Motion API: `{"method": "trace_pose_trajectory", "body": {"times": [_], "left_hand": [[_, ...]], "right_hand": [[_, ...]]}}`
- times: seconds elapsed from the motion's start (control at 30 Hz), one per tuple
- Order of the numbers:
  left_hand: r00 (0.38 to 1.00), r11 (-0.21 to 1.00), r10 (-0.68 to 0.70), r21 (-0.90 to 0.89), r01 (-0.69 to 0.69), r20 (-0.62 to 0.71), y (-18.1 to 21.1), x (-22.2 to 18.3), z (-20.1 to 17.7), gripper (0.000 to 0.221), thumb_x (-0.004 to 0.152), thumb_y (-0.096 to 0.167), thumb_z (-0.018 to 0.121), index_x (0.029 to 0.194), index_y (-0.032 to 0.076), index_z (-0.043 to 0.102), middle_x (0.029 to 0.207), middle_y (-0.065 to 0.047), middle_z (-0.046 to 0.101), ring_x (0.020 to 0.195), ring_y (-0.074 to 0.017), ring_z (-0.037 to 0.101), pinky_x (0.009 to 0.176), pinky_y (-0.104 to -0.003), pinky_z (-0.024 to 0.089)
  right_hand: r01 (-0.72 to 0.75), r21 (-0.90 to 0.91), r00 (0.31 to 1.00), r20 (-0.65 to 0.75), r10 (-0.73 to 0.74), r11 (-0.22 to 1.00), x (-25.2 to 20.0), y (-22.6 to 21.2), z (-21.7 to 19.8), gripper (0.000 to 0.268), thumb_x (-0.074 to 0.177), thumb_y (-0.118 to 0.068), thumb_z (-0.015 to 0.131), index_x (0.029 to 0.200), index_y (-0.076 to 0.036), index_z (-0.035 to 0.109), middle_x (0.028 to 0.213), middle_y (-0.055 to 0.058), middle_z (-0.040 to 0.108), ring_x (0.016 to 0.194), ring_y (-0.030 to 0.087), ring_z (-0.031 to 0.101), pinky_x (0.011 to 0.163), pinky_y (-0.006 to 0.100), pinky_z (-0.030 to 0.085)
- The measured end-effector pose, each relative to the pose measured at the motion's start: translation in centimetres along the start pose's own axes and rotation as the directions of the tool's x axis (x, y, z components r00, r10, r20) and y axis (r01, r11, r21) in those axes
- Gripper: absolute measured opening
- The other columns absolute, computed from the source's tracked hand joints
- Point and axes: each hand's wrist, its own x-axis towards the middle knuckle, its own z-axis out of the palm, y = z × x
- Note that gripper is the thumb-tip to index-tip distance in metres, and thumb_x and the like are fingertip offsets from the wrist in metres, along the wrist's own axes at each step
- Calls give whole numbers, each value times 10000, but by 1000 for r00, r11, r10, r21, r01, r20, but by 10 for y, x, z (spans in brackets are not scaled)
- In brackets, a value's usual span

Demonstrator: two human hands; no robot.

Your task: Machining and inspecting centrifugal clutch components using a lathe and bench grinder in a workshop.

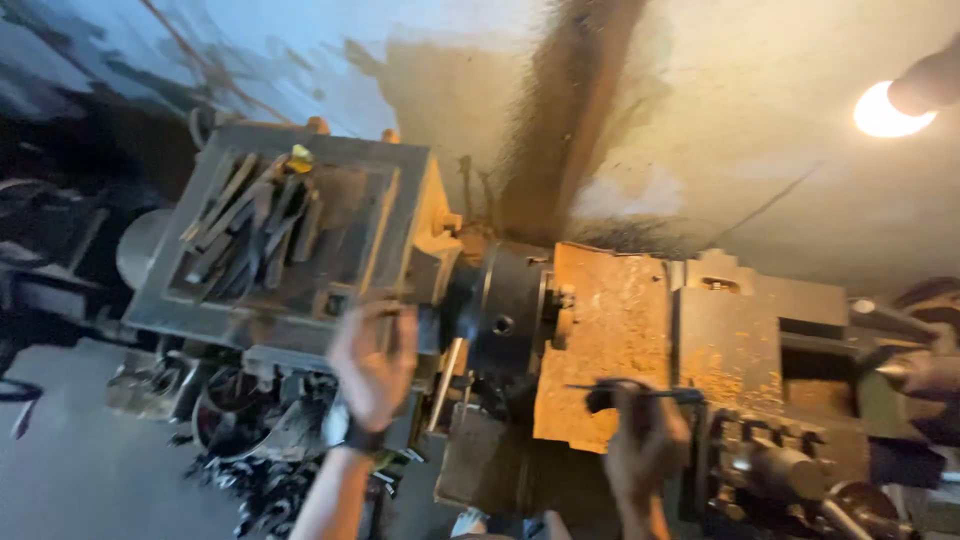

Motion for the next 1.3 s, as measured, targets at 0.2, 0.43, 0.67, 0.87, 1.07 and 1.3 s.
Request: {"method": "trace_pose_trajectory", "body": {"times": [0.2,0.43,0.67,0.87,1.07,1.3], "left_hand": [[978,989,-139,69,129,157,-3,9,173,449,984,296,644,1250,-65,622,1147,-301,655,1021,-482,635,808,-520,527],[992,968,-127,219,124,3,-8,-15,172,384,1026,280,612,880,-67,687,1011,-276,693,949,-437,672,835,-488,554],[996,993,-58,95,64,-69,-9,-48,159,302,1035,198,654,869,-54,671,947,-231,695,790,-380,677,686,-447,553],[932,976,-205,8,217,-299,-140,-219,242,302,1052,284,558,1115,22,697,1248,-259,654,947,-362,719,786,-428,596],[930,917,-362,160,366,-57,-123,-263,206,475,865,171,647,1309,2,654,1498,-293,494,1360,-533,454,1003,-581,464],[935,950,307,-122,-288,176,25,-70,140,272,872,94,756,1131,74,674,1375,-135,614,1356,-306,530,1191,-552,357]], "right_hand": [[-73,579,992,123,2,812,-19,26,-5,209,1022,-127,616,1009,60,708,788,115,739,697,166,712,653,300,576],[-175,174,977,150,150,969,-17,39,-36,212,993,-106,651,972,47,796,685,137,741,553,236,572,534,354,449],[-276,502,953,252,166,820,-45,116,17,201,957,-113,661,946,70,744,726,125,763,638,180,736,608,300,589],[-297,578,955,188,230,760,-29,141,42,187,956,-105,655,962,66,729,779,139,762,651,180,728,619,307,587],[-16,305,992,-112,53,952,24,113,66,168,1040,-120,601,1046,13,704,915,107,758,816,160,703,747,299,561],[92,377,994,-87,-64,922,78,76,90,193,1078,-145,548,1084,-17,693,918,91,785,796,161,774,724,295,617]]}}
